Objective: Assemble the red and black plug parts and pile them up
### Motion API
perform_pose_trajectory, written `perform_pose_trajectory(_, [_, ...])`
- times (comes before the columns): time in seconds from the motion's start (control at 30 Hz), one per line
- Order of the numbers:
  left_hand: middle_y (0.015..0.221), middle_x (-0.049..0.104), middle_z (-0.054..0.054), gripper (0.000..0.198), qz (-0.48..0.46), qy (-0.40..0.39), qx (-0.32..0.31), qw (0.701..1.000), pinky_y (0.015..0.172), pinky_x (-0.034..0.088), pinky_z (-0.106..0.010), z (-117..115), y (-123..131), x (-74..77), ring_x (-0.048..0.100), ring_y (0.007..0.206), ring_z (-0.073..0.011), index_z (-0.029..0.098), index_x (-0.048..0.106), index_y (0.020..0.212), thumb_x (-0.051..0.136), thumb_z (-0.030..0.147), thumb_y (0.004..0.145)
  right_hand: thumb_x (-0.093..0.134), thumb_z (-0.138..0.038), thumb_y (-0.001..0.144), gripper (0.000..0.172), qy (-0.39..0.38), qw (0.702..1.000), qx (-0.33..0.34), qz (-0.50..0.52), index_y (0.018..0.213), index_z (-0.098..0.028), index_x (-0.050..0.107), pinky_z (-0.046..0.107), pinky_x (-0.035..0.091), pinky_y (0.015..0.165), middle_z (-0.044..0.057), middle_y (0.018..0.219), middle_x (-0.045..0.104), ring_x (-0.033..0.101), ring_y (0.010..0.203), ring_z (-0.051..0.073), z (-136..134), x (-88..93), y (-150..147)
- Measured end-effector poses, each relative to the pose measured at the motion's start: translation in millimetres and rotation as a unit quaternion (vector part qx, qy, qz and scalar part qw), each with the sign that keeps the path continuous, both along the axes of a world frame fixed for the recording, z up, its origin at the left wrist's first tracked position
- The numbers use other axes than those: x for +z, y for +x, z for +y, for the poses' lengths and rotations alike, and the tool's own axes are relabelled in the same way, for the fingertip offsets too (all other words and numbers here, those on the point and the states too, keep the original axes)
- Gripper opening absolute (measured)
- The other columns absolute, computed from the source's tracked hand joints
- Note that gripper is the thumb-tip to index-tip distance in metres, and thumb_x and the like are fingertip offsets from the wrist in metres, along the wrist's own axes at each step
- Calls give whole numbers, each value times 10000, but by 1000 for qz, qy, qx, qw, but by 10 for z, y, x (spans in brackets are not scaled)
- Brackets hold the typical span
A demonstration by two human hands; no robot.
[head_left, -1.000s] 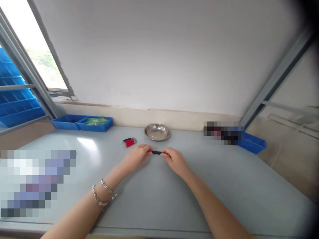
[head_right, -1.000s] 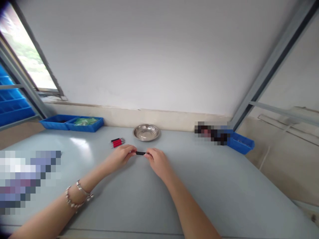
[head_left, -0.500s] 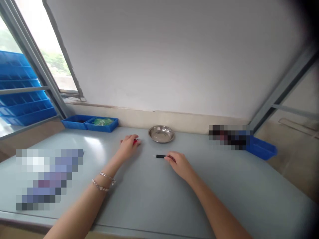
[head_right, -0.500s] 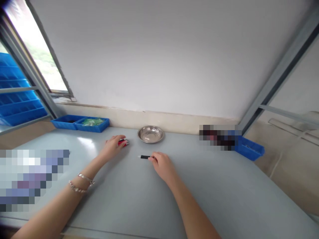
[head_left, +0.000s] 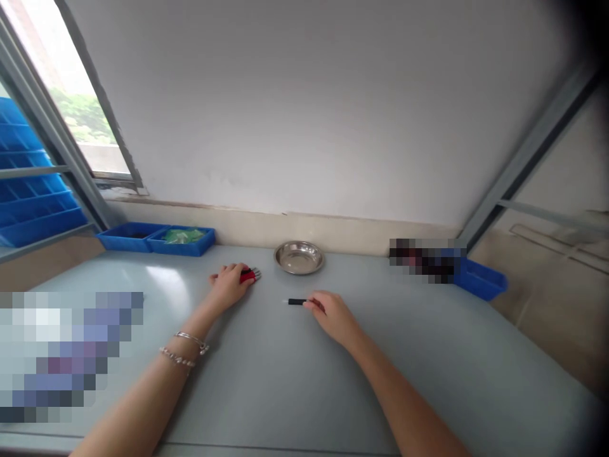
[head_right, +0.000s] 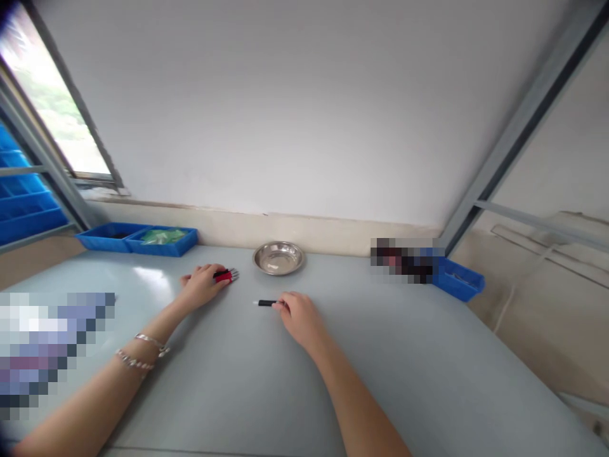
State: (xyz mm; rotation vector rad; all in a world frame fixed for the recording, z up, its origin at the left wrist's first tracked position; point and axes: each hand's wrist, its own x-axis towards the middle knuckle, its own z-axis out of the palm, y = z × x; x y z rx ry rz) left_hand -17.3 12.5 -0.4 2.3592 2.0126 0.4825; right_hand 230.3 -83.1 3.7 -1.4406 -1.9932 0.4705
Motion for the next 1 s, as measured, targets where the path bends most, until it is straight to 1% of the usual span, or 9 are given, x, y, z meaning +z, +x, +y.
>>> perform_pose_trajectory(0.17, [1071,557,-122,350,6,-14,-12,1000,790,313,-435,-13,29,20,426,1023,-310,201,521,1040,474,409,762,434,-248,820,196,-5,1000,-1,1,653,-178,508,206,284,520,-6,620,496,403,554,107,-16,28,0])
perform_pose_trajectory(0.3, [1070,556,-121,371,21,-23,-21,999,787,312,-432,-35,51,30,424,1020,-311,205,507,1054,462,422,757,439,-239,821,194,-4,1000,-3,-3,651,-175,507,204,283,523,-7,623,503,408,557,104,-18,41,4])
perform_pose_trajectory(0.47, [1094,538,-119,404,40,-32,-5,999,772,322,-440,-32,66,4,411,1028,-317,208,508,1073,430,451,759,444,-250,823,197,-3,1000,-6,-8,656,-172,515,203,281,531,-9,627,509,410,561,101,8,19,16])
perform_pose_trajectory(0.6, [1109,531,-112,428,35,-35,-4,999,780,323,-451,-17,69,-6,409,1031,-313,213,501,1082,413,481,760,441,-252,823,197,-5,1000,-7,-8,666,-170,528,203,279,530,-5,629,513,416,562,101,8,21,15])
perform_pose_trajectory(0.8, [1135,512,-110,478,31,-58,-3,998,784,332,-449,-30,87,23,410,1034,-312,209,483,1103,456,495,721,442,-242,822,200,-9,1000,-10,-13,665,-166,540,204,280,524,0,625,519,421,559,102,-10,49,7])
perform_pose_trajectory(1.0, [1125,516,-98,462,24,-61,-22,998,778,335,-437,-46,87,41,414,1028,-305,209,508,1059,472,500,700,441,-260,822,212,-12,1000,-10,-12,662,-167,544,205,275,515,-2,608,510,408,546,102,-9,42,13])
